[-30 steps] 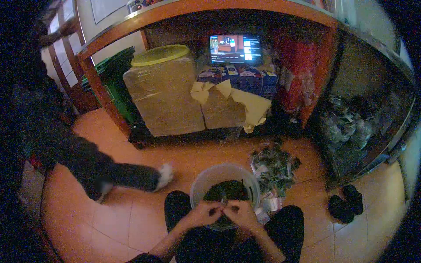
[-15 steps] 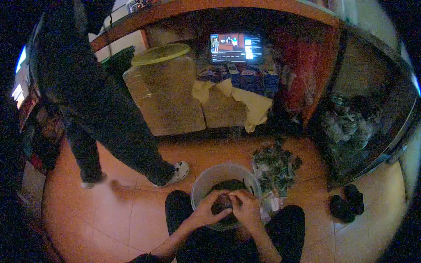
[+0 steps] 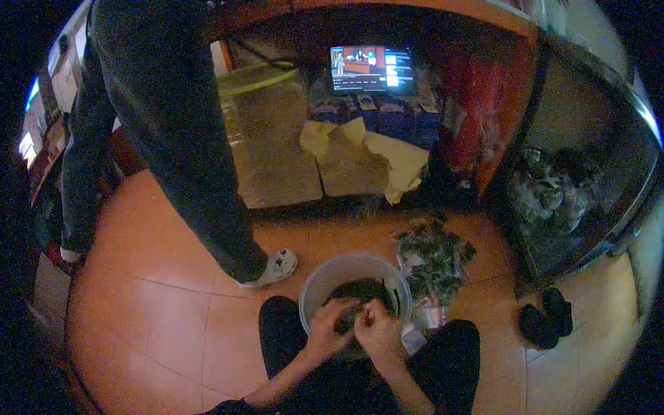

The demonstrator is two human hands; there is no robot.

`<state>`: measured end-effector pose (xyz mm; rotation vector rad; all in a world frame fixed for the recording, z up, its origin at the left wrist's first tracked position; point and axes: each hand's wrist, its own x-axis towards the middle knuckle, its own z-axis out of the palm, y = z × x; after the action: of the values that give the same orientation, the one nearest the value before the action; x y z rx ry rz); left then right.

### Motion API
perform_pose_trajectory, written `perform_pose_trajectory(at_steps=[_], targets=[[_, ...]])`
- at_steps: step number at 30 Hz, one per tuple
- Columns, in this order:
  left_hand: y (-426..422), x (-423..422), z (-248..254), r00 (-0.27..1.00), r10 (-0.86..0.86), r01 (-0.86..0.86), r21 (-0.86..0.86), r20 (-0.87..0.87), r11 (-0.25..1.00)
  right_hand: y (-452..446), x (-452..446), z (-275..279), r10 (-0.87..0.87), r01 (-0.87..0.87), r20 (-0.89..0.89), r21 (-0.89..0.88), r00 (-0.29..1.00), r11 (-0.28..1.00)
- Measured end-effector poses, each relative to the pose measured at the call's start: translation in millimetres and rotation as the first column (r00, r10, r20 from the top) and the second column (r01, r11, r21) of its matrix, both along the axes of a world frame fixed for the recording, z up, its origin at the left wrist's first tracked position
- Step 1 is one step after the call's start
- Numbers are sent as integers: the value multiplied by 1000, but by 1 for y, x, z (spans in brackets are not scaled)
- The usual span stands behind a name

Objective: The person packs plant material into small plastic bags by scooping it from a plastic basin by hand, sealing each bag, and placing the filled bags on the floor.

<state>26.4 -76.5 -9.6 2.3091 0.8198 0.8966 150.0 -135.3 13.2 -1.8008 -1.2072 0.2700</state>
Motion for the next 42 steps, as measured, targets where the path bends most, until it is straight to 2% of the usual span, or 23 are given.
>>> perform_pose_trajectory(at_steps=[3,5,7,8,9,11,13,15,16,18,19,21,22,24,29,31,33,34,36,37,39,40,42], targets=[[-5,-1,-1,996,54,-39,-190,77,981,4,-3,-3,-71,72,-12,75,997,995],[-3,0,12,984,65,-41,-143,163,989,3,-3,5,-58,58,-19,41,998,997],[5,-2,5,979,157,-159,5,131,987,3,-1,17,-39,36,-52,-51,998,998],[9,-7,4,971,220,-209,-114,90,971,2,4,22,-35,24,-81,-128,996,991],[15,-11,8,960,277,-261,-233,36,937,3,14,19,-34,37,36,-66,999,997],[32,-14,-5,901,379,-257,-441,213,860,5,44,2,-23,31,165,-45,986,999],[52,-9,-14,814,369,-181,-407,449,895,12,60,-5,-13,29,167,-94,986,995],[57,-2,-13,773,410,-177,-456,484,872,20,66,0,187,-142,316,-161,930,977],[59,2,-11,724,447,-173,-489,525,855,28,69,-1,189,-141,311,-171,931,975],[67,7,-25,686,468,-177,-495,557,850,43,68,-18,481,-406,390,-263,785,875],[74,5,-28,648,481,-179,-496,590,850,53,65,-36,481,-401,383,-271,789,875],[73,3,-28,625,509,-140,-556,592,819,65,59,-64,541,-426,627,-341,561,838],[73,1,-28,603,536,-100,-611,590,785,64,56,-66,546,-431,623,-344,560,834],[72,0,-22,617,523,-95,-604,588,791,60,49,-64,802,-287,474,-762,364,581],[72,1,-26,600,511,44,-663,616,747,61,48,-62,814,-258,477,-784,330,564],[72,-1,-26,645,549,29,-735,532,678,75,51,-56,817,-222,468,-804,336,552],[69,1,-21,612,548,41,-714,571,699,93,55,-64,556,-326,703,-451,444,831],[69,2,-18,577,546,49,-693,608,720,100,53,-68,554,-326,703,-449,446,832],[72,0,-25,598,530,56,-691,602,721,109,46,-78,692,-328,514,-627,507,707],[73,-2,-29,614,514,65,-688,598,722,107,44,-84,688,-328,516,-623,510,710],[72,-3,-32,658,494,10,-662,569,749,102,36,-87,849,-481,255,-732,463,482],[72,-3,-32,694,482,-43,-637,535,770,107,35,-83,847,-486,257,-726,465,487],[71,-4,-35,667,473,6,-639,576,769,114,34,-74,853,-394,2,-886,522,243]])
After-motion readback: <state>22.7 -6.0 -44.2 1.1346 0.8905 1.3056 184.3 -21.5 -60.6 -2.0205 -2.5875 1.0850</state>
